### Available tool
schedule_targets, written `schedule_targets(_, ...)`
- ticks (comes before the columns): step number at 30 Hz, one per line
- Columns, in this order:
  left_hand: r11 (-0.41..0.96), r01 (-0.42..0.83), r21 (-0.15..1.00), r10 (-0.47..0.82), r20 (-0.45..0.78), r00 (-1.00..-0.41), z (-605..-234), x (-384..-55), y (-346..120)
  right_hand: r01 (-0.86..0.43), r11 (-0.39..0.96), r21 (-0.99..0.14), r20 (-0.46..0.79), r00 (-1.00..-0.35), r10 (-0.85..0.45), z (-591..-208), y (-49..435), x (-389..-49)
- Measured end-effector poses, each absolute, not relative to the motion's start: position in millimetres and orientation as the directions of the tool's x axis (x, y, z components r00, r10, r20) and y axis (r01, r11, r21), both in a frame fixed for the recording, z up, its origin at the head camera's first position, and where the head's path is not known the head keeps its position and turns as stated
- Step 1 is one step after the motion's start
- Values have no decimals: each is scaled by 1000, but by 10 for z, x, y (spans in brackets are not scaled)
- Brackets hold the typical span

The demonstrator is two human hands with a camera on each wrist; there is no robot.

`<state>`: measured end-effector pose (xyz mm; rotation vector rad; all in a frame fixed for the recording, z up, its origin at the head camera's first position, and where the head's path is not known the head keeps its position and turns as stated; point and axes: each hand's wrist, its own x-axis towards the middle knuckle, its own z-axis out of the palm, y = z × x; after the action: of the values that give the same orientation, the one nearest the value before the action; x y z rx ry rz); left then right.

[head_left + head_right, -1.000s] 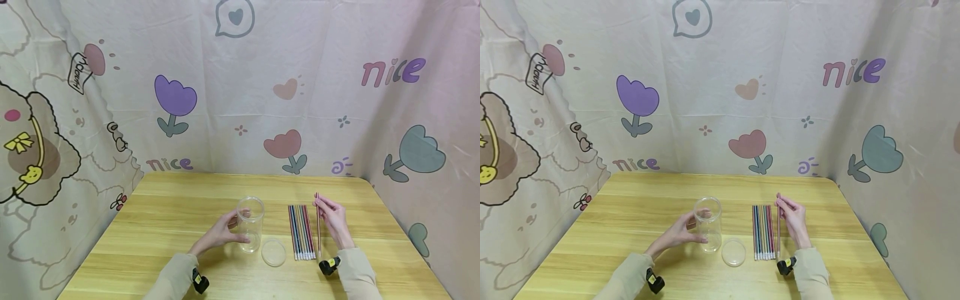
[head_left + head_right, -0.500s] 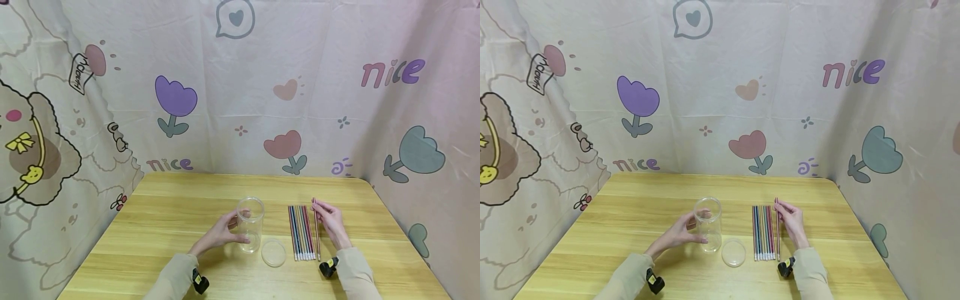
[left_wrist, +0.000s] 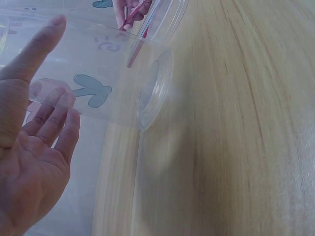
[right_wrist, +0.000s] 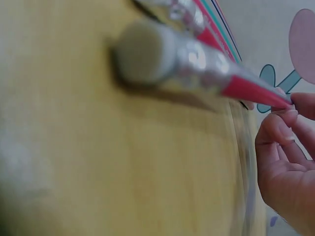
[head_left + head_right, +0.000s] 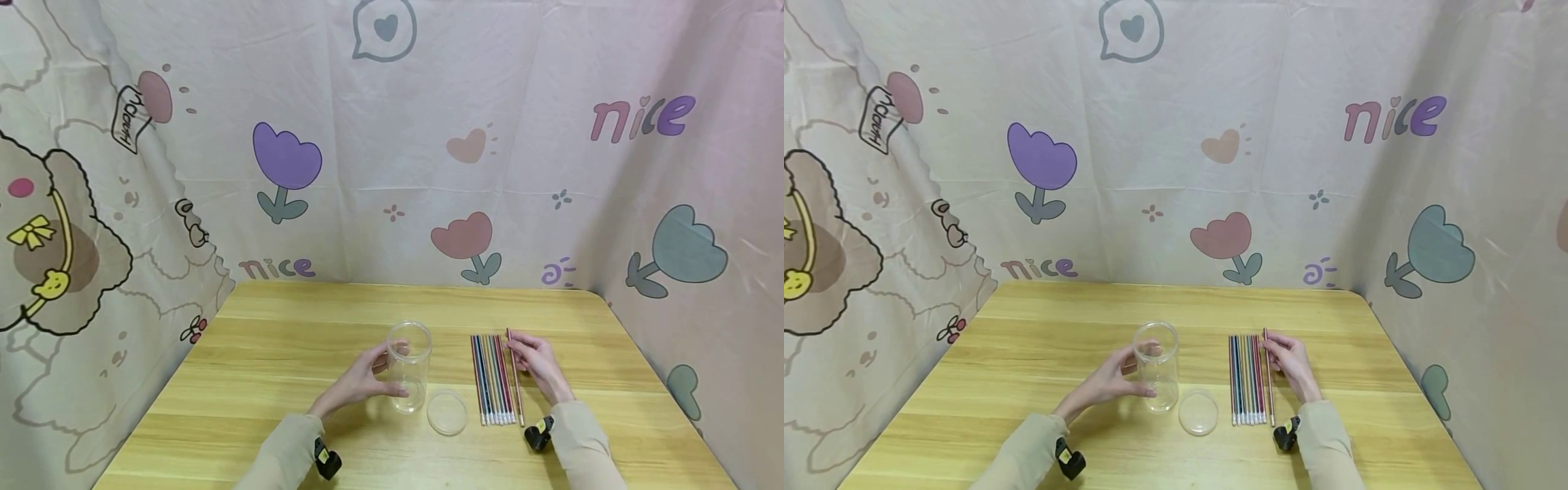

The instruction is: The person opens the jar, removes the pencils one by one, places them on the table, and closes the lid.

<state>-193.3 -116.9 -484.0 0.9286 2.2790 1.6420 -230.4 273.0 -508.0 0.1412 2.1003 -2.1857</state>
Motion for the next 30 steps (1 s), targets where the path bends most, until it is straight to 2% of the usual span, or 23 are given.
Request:
schedule_targets(13, 183, 371, 910, 578, 205, -790, -4837, -1931, -1179, 146, 75, -987, -151, -985, -78, -5139, 2751, -2351)
schedule_targets(30, 172, 373, 912, 581, 212, -786, -4843, -1938, -1172, 139, 154, -978, -144, -989, -19, -5155, 2698, -2346)
